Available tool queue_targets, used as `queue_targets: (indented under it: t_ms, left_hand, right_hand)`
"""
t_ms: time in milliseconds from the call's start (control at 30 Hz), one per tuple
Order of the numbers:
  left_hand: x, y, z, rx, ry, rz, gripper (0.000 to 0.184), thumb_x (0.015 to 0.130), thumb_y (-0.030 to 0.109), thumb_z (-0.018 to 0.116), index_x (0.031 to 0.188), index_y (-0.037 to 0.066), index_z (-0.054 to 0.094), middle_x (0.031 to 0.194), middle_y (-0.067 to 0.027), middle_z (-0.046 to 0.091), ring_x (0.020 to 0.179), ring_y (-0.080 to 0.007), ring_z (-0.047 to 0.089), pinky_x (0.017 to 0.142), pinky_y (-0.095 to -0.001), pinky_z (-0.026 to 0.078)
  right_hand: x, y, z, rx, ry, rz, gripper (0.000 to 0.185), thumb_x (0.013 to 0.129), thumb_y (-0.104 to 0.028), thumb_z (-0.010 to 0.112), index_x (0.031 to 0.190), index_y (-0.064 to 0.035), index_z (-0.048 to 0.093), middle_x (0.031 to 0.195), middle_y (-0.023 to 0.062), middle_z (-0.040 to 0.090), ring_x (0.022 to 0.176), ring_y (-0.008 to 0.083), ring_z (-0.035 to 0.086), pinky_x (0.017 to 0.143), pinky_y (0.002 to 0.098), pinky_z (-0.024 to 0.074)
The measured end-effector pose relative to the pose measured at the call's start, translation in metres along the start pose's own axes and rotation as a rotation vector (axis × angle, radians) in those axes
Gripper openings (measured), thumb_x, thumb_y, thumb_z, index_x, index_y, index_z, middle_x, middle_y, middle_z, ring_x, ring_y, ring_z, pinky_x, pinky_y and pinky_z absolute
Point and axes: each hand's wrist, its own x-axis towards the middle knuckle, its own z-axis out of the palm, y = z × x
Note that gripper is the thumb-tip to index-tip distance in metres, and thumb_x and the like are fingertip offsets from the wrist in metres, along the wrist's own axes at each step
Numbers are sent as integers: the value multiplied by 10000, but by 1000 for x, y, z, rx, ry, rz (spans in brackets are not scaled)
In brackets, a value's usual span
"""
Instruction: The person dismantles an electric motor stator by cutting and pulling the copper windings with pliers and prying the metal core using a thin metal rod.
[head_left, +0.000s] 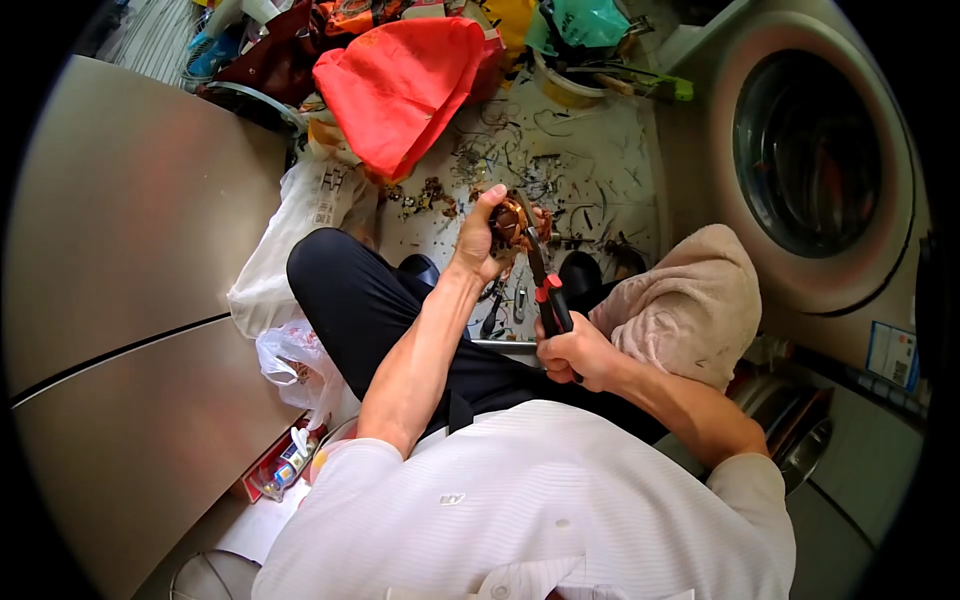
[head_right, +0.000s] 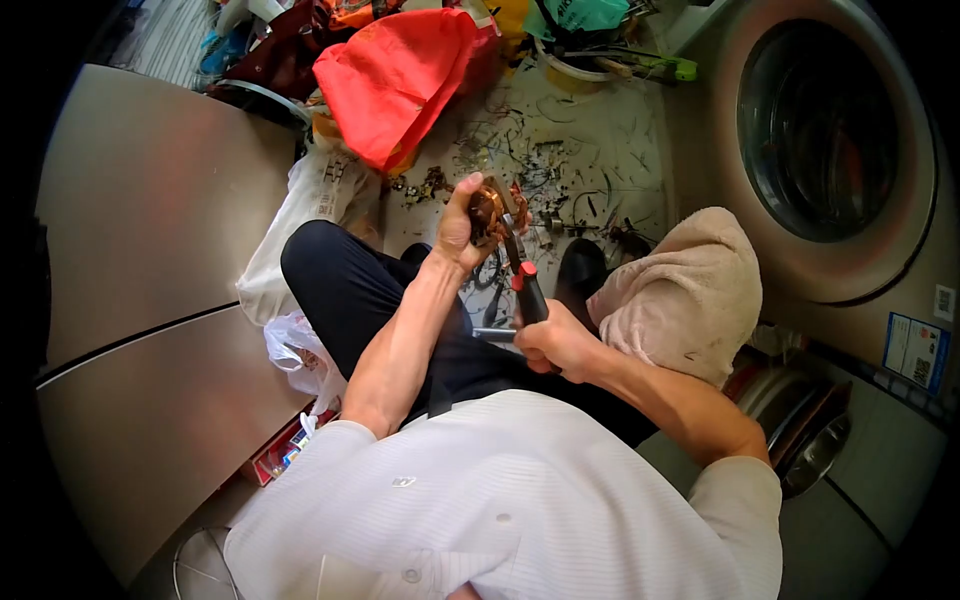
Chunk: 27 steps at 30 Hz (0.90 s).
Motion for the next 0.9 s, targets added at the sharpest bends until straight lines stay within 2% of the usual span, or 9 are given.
queue_targets:
  t_ms: [133, 200, 233, 267, 367, 533, 600, 733, 900]
  left_hand:
    - [-14, 8, 29, -202, -2, -31, 641, 938, 542, 630, 1231, -27, 595, 1148, -207, 682, 1043, -329, 681, 915, -511, 562]
    - [-15, 11, 27, -227, 28, 84, 578, 976, 508, 604, 1219, -16, 601, 1163, -224, 676, 1079, -333, 675, 922, -529, 567]
    - [-16, 17, 26, -135, 66, 139, 464, 992, 448, 617, 1167, 19, 606, 1125, -201, 682, 1046, -315, 685, 899, -524, 581]
    - [-13, 22, 22, -136, 62, 136, 464, 992, 448, 617, 1167, 19, 606, 1125, -201, 682, 1046, -315, 685, 899, -524, 581]
    - [-13, 29, 21, 65, 236, 276, 332, 983, 389, 662, 1074, 78, 591, 1009, -130, 677, 926, -283, 694, 836, -494, 605]
    - [-30, 43, 32, -81, 294, 39, 265, 990, 331, 640, 1102, 93, 612, 993, -117, 689, 912, -261, 706, 811, -459, 614]
    - [-27, 40, 23, 10, 149, 27, 227, 976, 270, 633, 1115, 91, 627, 1026, -120, 698, 936, -254, 708, 836, -487, 602]
    - [-29, 35, 30, 132, 170, 16, 139, 941, 218, 620, 1065, 156, 636, 959, -42, 704, 881, -206, 696, 741, -437, 580]
    - [-20, 23, 30, 19, 206, -85, 183, 952, 276, 564, 1004, 117, 640, 915, -67, 712, 770, -218, 689, 610, -404, 569]
  right_hand:
    - [9, 0, 7, -59, 109, -54, 173, 859, 11, 595, 849, -90, 455, 610, -18, 372, 452, 107, 320, 423, 292, 256]
    - [16, 3, 3, -451, 280, -318, 123, 895, -35, 602, 887, -76, 487, 617, -14, 420, 472, 134, 378, 454, 311, 321]
    - [23, 5, -3, -690, 401, -485, 123, 899, -65, 620, 938, -39, 506, 640, 15, 489, 543, 176, 490, 530, 356, 412]
    - [23, 7, -8, -890, 541, -554, 157, 898, -79, 624, 1000, -18, 522, 700, 118, 590, 656, 307, 618, 635, 441, 473]
    - [28, -8, -17, -1193, 679, -559, 194, 921, -109, 623, 1072, -19, 541, 868, 287, 645, 866, 507, 625, 729, 528, 484]
    - [21, -27, -25, -1262, 626, -708, 239, 940, -178, 651, 1112, -29, 580, 848, 243, 646, 853, 471, 625, 742, 491, 491]
    - [9, -39, -21, -1293, 593, -426, 262, 950, -231, 652, 1104, -23, 615, 896, 260, 685, 894, 470, 647, 779, 522, 499]
    - [0, -51, -28, -1444, 636, -405, 297, 963, -289, 631, 1103, -28, 656, 857, 258, 691, 860, 466, 656, 769, 519, 497]
    - [-3, -56, -33, -1260, 626, -289, 291, 964, -287, 633, 1090, -26, 657, 851, 258, 693, 857, 464, 664, 769, 512, 509]
